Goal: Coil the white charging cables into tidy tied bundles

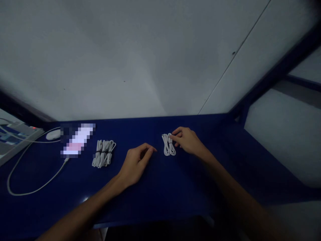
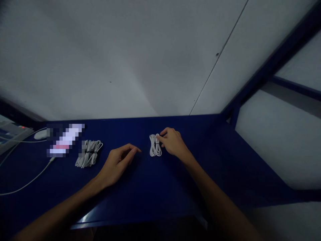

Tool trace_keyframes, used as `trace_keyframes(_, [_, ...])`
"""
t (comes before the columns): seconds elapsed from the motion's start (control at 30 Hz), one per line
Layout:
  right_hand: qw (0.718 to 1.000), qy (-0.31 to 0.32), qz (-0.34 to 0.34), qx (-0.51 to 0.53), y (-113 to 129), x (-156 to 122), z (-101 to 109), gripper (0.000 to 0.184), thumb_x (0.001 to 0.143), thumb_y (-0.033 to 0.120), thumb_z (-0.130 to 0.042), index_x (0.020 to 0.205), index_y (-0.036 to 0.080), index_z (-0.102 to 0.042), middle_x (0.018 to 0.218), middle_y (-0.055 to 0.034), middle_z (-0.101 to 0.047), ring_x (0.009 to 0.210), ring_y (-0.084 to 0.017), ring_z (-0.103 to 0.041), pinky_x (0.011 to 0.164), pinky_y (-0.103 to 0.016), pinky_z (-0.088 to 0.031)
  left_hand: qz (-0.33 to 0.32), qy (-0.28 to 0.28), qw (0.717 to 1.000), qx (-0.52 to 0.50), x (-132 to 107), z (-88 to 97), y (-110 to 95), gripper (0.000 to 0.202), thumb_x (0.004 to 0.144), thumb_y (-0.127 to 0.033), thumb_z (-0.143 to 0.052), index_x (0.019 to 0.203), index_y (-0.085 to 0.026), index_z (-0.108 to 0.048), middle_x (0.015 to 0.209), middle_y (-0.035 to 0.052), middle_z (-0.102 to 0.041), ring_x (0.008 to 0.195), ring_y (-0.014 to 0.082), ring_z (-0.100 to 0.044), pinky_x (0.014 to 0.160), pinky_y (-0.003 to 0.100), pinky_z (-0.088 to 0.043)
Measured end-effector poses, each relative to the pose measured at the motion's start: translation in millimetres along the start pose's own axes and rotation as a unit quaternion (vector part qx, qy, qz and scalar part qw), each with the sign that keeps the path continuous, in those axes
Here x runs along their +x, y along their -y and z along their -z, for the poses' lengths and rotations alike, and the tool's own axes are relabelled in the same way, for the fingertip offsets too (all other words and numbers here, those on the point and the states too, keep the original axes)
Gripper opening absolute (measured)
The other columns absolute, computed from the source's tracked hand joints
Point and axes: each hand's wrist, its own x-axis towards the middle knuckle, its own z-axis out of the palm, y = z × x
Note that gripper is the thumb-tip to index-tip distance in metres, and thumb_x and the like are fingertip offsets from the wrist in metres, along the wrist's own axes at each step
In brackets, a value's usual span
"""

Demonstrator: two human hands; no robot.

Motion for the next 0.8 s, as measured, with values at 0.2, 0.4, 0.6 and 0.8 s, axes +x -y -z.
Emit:
trace_keyframes(0.2, [1.000,0.014,-0.006,0.013,-3.6,2.6,-2.7,0.017,0.096,0.027,-0.072,0.108,0.014,-0.071,0.080,-0.0086,-0.080,0.068,-0.022,-0.078,0.061,-0.032,-0.058,-0.007,-0.002,1.000,0.014,0.0,0.2,-0.6,0.039,0.109,-0.050,-0.052,0.108,-0.020,-0.078,0.069,-0.0020,-0.060,0.061,0.0162,-0.052,0.056,0.027,-0.038])
trace_keyframes(0.4, [1.000,0.024,-0.003,0.014,-2.1,1.6,-1.7,0.019,0.096,0.029,-0.072,0.108,0.014,-0.072,0.081,-0.0093,-0.080,0.067,-0.022,-0.078,0.061,-0.033,-0.057,-0.011,0.002,1.000,0.029,-0.8,-0.9,0.9,0.038,0.110,-0.048,-0.050,0.109,-0.021,-0.077,0.068,-0.0025,-0.059,0.061,0.0163,-0.052,0.057,0.027,-0.038])
trace_keyframes(0.6, [1.000,0.027,0.000,0.007,1.8,-1.6,-0.4,0.016,0.098,0.030,-0.071,0.105,0.015,-0.072,0.081,-0.0090,-0.080,0.066,-0.021,-0.076,0.061,-0.033,-0.056,-0.022,-0.005,0.999,0.049,-0.7,0.1,0.2,0.037,0.111,-0.046,-0.049,0.111,-0.020,-0.076,0.069,-0.0022,-0.061,0.061,0.0161,-0.053,0.057,0.027,-0.038])
trace_keyframes(0.8, [0.999,0.032,0.003,0.000,3.1,-2.9,-1.3,0.016,0.098,0.028,-0.070,0.106,0.015,-0.072,0.079,-0.0081,-0.079,0.065,-0.021,-0.076,0.061,-0.032,-0.055,-0.040,-0.016,0.997,0.062,0.1,0.9,-0.2,0.035,0.111,-0.043,-0.050,0.111,-0.020,-0.076,0.069,-0.0019,-0.062,0.059,0.0158,-0.053,0.057,0.027,-0.037])
